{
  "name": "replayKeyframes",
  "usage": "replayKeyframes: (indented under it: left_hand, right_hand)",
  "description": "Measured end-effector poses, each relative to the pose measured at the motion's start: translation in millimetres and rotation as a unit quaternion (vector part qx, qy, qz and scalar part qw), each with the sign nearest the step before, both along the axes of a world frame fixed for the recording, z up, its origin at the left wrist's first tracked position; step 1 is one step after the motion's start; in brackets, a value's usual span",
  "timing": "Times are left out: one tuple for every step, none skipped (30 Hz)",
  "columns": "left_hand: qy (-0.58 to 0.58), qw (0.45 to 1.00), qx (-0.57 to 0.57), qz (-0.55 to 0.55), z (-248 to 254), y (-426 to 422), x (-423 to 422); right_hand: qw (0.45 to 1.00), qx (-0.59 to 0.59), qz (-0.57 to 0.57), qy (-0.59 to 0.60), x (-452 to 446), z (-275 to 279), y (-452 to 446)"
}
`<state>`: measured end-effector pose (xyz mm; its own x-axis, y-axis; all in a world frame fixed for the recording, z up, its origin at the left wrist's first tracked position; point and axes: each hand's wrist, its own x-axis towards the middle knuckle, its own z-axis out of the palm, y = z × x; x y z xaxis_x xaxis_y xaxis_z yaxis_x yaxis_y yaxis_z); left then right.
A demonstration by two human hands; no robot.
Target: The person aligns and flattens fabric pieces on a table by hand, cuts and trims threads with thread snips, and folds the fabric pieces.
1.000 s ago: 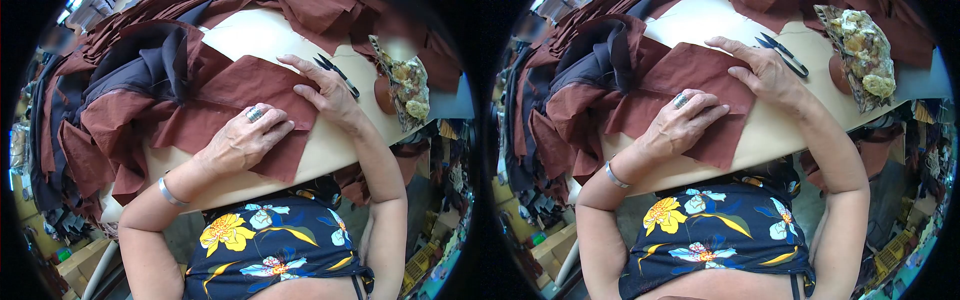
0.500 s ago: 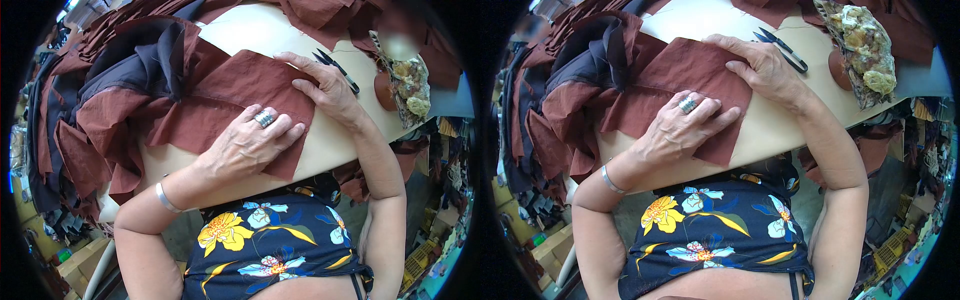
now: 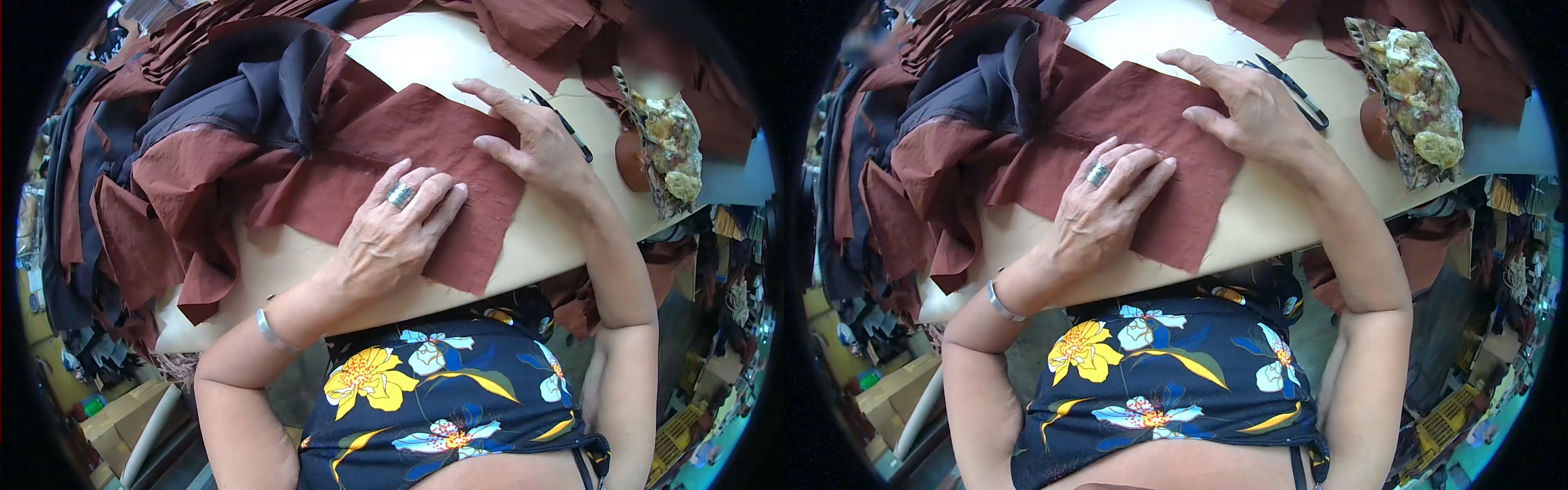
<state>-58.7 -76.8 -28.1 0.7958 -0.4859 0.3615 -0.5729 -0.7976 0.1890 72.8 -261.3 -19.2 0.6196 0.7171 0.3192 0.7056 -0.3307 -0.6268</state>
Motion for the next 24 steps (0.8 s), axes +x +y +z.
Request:
replayKeyframes:
  left_hand:
    - [0.006, 1.0, -0.004, -0.003, -0.6, -1.5, 1.7]
    - [0.012, 1.0, -0.008, -0.007, -1.3, -2.2, 2.4]
    - [0.014, 1.0, 0.001, -0.008, -2.5, -1.7, 1.8]
    - [0.016, 1.0, 0.01, -0.009, -4.0, -0.5, 0.9]
    - [0.019, 1.0, 0.018, -0.011, -5.1, -0.3, 0.2]
    - [0.012, 0.999, 0.035, -0.01, -4.3, -1.2, -0.4]
    - [0.004, 0.999, 0.052, -0.01, -1.7, -1.9, -0.7]
    - [-0.004, 0.998, 0.069, -0.01, 1.4, -2.8, -1.2]
    - [-0.002, 0.996, 0.088, -0.009, 6.1, -5.2, -2.8]
    - [-0.001, 0.994, 0.108, -0.007, 11.8, -8.8, -3.6]
    - [0.0, 0.992, 0.128, -0.004, 14.9, -10.6, -4.4]
    - [0.001, 0.992, 0.127, -0.009, 15.2, -10.3, -4.2]
    - [0.003, 0.992, 0.127, -0.013, 15.0, -9.8, -3.7]
    - [0.004, 0.992, 0.126, -0.019, 14.5, -9.3, -3.2]
    - [0.005, 0.994, 0.111, -0.003, 11.4, -9.0, -3.7]
    - [0.006, 0.995, 0.096, 0.013, 6.3, -8.8, -4.6]
    - [0.007, 0.996, 0.081, 0.029, 3.2, -8.6, -5.1]
    - [0.008, 0.998, 0.06, 0.011, 2.3, -7.4, -5.0]
    - [0.01, 0.999, 0.038, -0.006, 1.5, -5.5, -5.7]
    - [0.012, 1.0, 0.016, -0.02, 1.2, -3.1, -6.6]
    - [0.012, 1.0, -0.002, -0.019, 6.3, -1.0, -5.1]
    - [0.013, 1.0, -0.008, -0.01, 7.7, 2.5, -4.5]
    - [0.014, 1.0, -0.014, -0.002, 8.7, 6.4, -4.2]
    - [0.015, 1.0, -0.022, 0.006, 8.8, 9.6, -4.0]
  right_hand:
    - [1.0, 0.004, 0.008, -0.024, 0.8, -2.7, 2.9]
    - [0.999, 0.008, 0.015, -0.047, 1.6, -5.1, 4.3]
    - [0.999, 0.014, 0.019, -0.038, 2.2, -6.8, 3.9]
    - [0.999, 0.021, 0.022, -0.028, 2.8, -8.4, 2.9]
    - [0.999, 0.027, 0.024, -0.019, 2.9, -9.5, 1.8]
    - [0.999, 0.027, 0.024, -0.018, 2.5, -9.4, 1.3]
    - [0.999, 0.027, 0.022, -0.017, 1.7, -8.5, 0.8]
    - [0.999, 0.026, 0.022, -0.017, 1.3, -7.9, 0.3]
    - [0.999, 0.028, 0.022, -0.014, 0.9, -8.4, 0.2]
    - [0.999, 0.03, 0.022, -0.014, 1.6, -8.6, 0.5]
    - [0.999, 0.032, 0.023, -0.013, 1.7, -8.6, 1.3]
    - [0.999, 0.028, 0.02, -0.003, 1.5, -8.2, 1.3]
    - [1.0, 0.025, 0.017, 0.007, 0.7, -8.1, 0.3]
    - [1.0, 0.022, 0.013, 0.017, 0.6, -8.4, -0.5]
    - [0.999, 0.029, 0.015, 0.008, 1.0, -9.5, -1.0]
    - [0.999, 0.035, 0.016, 0.0, 1.5, -11.1, -1.7]
    - [0.999, 0.041, 0.018, -0.007, 2.0, -12.4, -2.3]
    - [0.998, 0.052, 0.024, -0.004, 3.0, -13.6, -2.9]
    - [0.998, 0.061, 0.03, -0.001, 3.9, -14.5, -3.6]
    - [0.997, 0.07, 0.039, 0.003, 4.3, -14.6, -3.4]
    - [0.998, 0.05, 0.039, 0.02, 4.7, -12.9, -4.3]
    - [0.998, 0.032, 0.038, 0.037, 4.3, -10.1, -6.5]
    - [0.998, 0.014, 0.036, 0.056, 4.4, -7.1, -7.6]
    - [0.997, -0.021, 0.025, 0.067, 5.9, 0.8, -6.6]
